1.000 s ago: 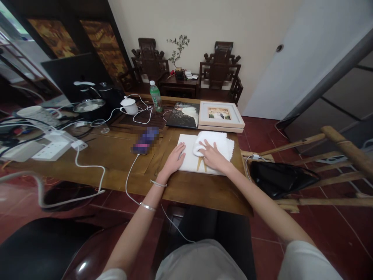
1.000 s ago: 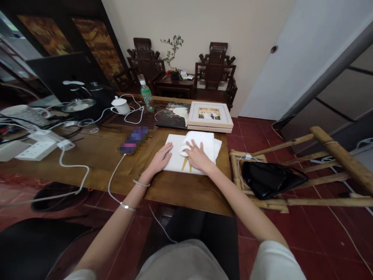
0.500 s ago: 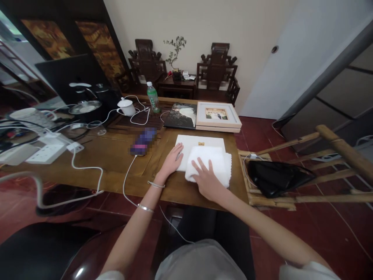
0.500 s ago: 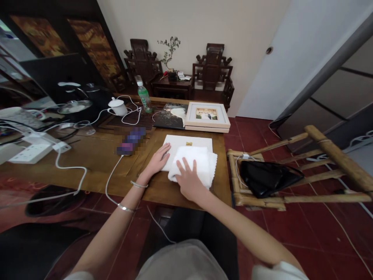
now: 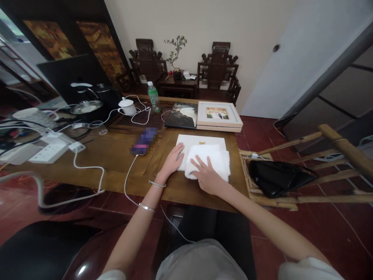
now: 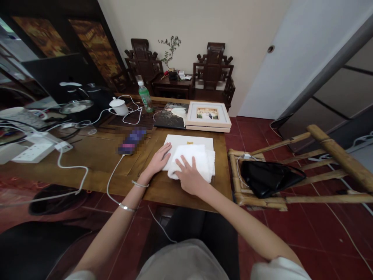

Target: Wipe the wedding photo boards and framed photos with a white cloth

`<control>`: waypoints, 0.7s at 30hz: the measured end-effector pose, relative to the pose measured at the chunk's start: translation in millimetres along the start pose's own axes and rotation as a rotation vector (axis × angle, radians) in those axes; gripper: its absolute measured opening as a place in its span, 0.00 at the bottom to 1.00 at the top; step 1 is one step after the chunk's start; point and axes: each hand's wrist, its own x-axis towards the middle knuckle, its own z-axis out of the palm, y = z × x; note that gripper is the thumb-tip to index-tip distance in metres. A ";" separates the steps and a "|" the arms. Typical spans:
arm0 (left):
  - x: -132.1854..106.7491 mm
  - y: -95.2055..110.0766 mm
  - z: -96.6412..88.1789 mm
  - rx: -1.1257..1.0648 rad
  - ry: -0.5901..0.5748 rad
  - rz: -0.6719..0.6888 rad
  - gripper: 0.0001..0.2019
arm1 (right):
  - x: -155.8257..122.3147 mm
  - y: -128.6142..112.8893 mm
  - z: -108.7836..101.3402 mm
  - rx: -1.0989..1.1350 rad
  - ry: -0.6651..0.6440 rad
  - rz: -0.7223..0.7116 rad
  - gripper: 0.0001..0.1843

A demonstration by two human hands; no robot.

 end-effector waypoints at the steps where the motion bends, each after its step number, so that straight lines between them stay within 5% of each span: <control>1: 0.1 -0.2 0.1 0.000 -0.002 -0.002 0.22 | 2.1 3.0 0.7 -0.003 0.011 0.002 0.23; 11: -0.4 -0.2 0.6 0.015 0.001 -0.003 0.22 | 27.5 26.6 12.3 -0.032 0.076 0.043 0.26; 21: -0.3 0.8 -0.8 0.011 -0.005 -0.005 0.22 | 3.8 -5.1 15.4 -0.033 0.101 0.017 0.21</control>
